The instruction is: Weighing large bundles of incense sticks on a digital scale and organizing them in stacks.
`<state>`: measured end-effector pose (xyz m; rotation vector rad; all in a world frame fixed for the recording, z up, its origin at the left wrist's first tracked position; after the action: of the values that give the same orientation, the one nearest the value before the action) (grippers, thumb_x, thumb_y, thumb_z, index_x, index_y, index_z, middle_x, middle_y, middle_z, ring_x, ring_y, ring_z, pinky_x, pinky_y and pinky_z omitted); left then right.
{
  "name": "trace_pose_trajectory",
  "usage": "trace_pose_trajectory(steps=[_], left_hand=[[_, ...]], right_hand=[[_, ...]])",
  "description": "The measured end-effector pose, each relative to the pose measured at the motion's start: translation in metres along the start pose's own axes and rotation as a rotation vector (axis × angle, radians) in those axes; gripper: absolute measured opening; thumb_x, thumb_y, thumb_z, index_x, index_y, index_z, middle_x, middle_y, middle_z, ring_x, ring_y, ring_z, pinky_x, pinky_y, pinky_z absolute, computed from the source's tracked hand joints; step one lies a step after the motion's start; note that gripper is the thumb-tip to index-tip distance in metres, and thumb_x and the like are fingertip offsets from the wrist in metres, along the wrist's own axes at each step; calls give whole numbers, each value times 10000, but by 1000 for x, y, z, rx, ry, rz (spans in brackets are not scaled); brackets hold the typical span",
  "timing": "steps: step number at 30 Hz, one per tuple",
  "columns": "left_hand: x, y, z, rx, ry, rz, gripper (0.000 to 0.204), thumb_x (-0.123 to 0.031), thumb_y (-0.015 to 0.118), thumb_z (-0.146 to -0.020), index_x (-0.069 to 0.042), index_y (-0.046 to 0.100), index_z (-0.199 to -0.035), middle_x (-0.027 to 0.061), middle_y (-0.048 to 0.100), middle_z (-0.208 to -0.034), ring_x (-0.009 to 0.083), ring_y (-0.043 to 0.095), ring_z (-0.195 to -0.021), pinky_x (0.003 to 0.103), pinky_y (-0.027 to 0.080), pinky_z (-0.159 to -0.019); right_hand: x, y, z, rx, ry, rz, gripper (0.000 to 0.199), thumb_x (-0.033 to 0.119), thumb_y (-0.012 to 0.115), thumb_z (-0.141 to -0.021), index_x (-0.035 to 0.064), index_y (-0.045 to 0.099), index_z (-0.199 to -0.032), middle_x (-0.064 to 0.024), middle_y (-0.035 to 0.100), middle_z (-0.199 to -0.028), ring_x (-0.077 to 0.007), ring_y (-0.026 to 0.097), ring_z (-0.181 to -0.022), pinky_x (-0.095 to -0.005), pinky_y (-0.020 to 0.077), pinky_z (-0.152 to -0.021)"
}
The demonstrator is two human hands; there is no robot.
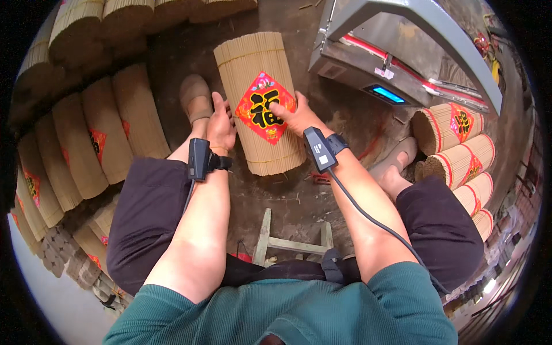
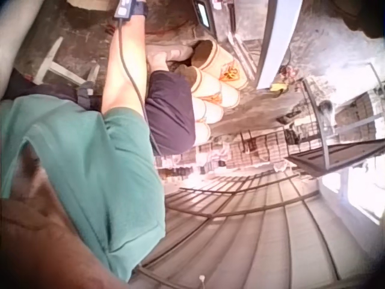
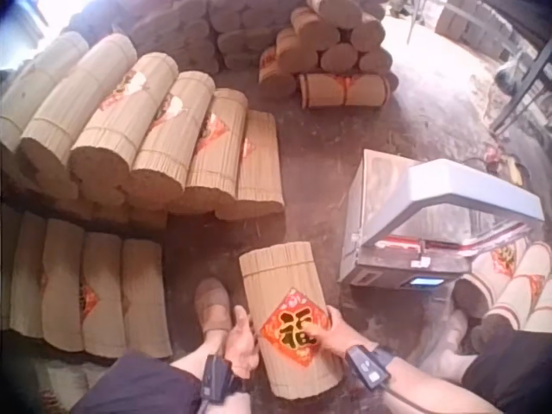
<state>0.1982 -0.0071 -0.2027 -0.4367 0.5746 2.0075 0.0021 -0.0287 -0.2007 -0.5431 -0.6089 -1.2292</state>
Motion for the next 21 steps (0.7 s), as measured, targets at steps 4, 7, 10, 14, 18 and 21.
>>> trace_pose_trajectory(steps=[4,7,10,14,18,21], left_hand=[[1,3,3,-16,8,-25,933,-771,332,-831,-19,392,-1380,105,495,-1327,228,459,-1197,392,342,-1026],[0,-8,0,-41,52,-19,917,-768,342,-832,-22,423,-1359,95,516,-1299,221,477,-1165,383,356,-1008],[2,-10,-2,-59,22,-21,895,-755,349,-841,-17,447,-1338,83,538,-1274,211,487,-1153,359,371,-990],[2,-3,-1,4,60,36,858,-723,398,-844,-3,477,-1304,80,574,-1232,201,536,-1105,344,412,-962],[8,2,-12,-18,49,75,832,-694,441,-850,15,490,-1282,102,582,-1234,211,563,-1111,343,444,-944],[-10,-19,-7,-99,31,-52,853,-695,448,-847,45,489,-1269,116,587,-1220,205,570,-1098,314,450,-922]], right_hand=[[1,2,2,110,-87,14,1100,249,882,-623,-63,182,-1413,-186,486,-1293,-229,484,-1190,-340,376,-1034],[13,2,8,176,-44,2,1062,177,881,-620,-60,206,-1405,-180,501,-1287,-230,482,-1201,-337,377,-1037],[8,-7,3,213,-36,76,1038,210,876,-636,-64,226,-1398,-194,482,-1322,-245,469,-1224,-346,348,-1062],[-12,-17,-11,213,-52,108,947,403,763,-759,-70,241,-1392,-223,464,-1338,-262,435,-1255,-353,304,-1088],[-10,-6,-26,166,-34,-118,890,560,632,-829,-77,310,-1361,-224,491,-1301,-259,443,-1238,-349,322,-1063],[18,1,2,209,2,-37,844,585,541,-880,-59,305,-1371,-184,475,-1308,-221,428,-1228,-343,311,-1055]])
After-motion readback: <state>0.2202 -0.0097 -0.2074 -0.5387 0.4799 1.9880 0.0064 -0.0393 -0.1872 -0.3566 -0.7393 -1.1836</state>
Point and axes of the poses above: each hand's wrist, its own z-axis away from the middle knuckle, its own y-axis out of the palm, x = y × z, the point moved 6 cm from there along -z, towards the middle knuckle
